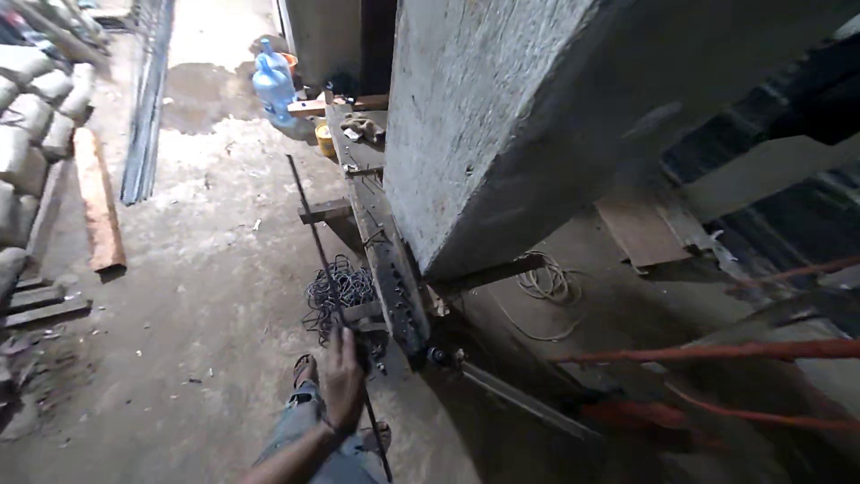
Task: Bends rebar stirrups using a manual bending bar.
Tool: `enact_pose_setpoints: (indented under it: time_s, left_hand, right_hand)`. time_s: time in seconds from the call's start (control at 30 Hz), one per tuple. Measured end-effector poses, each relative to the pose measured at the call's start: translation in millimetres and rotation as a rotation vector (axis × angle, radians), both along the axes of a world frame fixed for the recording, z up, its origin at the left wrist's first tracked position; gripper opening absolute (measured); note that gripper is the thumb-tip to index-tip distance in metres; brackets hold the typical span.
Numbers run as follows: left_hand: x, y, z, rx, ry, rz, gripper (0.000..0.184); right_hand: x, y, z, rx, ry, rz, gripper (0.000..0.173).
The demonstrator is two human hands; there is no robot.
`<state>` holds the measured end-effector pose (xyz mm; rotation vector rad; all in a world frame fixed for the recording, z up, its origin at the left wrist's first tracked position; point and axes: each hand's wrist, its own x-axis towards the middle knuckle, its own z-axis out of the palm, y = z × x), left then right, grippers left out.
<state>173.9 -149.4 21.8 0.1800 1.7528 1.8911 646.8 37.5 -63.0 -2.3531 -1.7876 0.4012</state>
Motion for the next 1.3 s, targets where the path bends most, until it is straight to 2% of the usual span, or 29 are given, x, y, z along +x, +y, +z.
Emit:
enact_pose_setpoints:
  time_s: [0.07, 0.13, 0.2, 0.27, 0.37, 0.47, 0.5, 0.57, 0.6, 0.63, 0.73, 0.83, 0.97, 1.07, 1.17, 1.23, 1.3]
  left_hand:
    - [56, 2, 7, 0.093, -0.070, -0.026, 0.028]
    - [101, 7, -1, 0.128, -0.146, -0.074, 0.029]
    - [136, 17, -19, 0.140, -0.213, -0.082, 0.029]
    - [159, 26, -34, 0.126, -0.265, -0.084, 0.027]
    - [177, 34, -51, 0.066, -0.329, -0.087, 0.029]
    - [181, 37, -60, 0.003, -0.369, -0.082, 0.029]
    - [182, 38, -62, -0.006, -0.378, -0.076, 0.029]
    - [185, 39, -65, -0.001, -0.394, -0.072, 0.030]
    - [186, 40, -64, 0.010, -0.405, -0.068, 0.030]
    - [188, 40, -63, 0.023, -0.416, -0.067, 0.029]
    - [193, 37, -58, 0.018, -0.466, -0.073, 0.029]
    - [192, 37, -67, 0.000, -0.486, -0.057, 0.031]
    - [190, 38, -68, 0.027, -0.511, -0.054, 0.029]
    - [191, 41, -61, 0.052, -0.565, -0.032, 0.029]
    - [192, 46, -55, 0.058, -0.619, -0.001, 0.028]
    - [192, 47, -55, 0.064, -0.634, 0.005, 0.028]
    - [192, 45, -60, 0.071, -0.627, 0.007, 0.029]
  right_hand:
    - [-8, 50, -2, 0.007, -0.242, 0.167, 0.048]
    - [-37, 83, 19, -0.135, -0.456, 0.263, 0.050]
    - [-46, 116, 16, -0.173, -0.544, 0.320, 0.050]
    - [-59, 135, 19, -0.236, -0.530, 0.292, 0.046]
    - [-55, 146, 9, -0.170, -0.468, 0.260, 0.044]
    - [-55, 136, 10, -0.126, -0.478, 0.279, 0.043]
    - [-65, 129, 22, -0.149, -0.483, 0.268, 0.044]
    - [-105, 111, 78, -0.370, -0.482, 0.229, 0.047]
    - [-115, 108, 94, -0.442, -0.471, 0.210, 0.047]
    - [-108, 108, 87, -0.417, -0.489, 0.216, 0.045]
    - [-63, 119, 32, -0.262, -0.590, 0.305, 0.040]
    - [-57, 124, 27, -0.289, -0.572, 0.260, 0.043]
    - [-28, 132, -5, -0.207, -0.596, 0.290, 0.047]
    - [-29, 128, -3, -0.186, -0.557, 0.310, 0.046]
    - [-26, 125, 17, -0.240, -0.451, 0.352, 0.055]
    - [16, 122, 0, -0.104, -0.317, 0.440, 0.052]
    - [75, 115, -40, 0.302, -0.295, 0.646, 0.052]
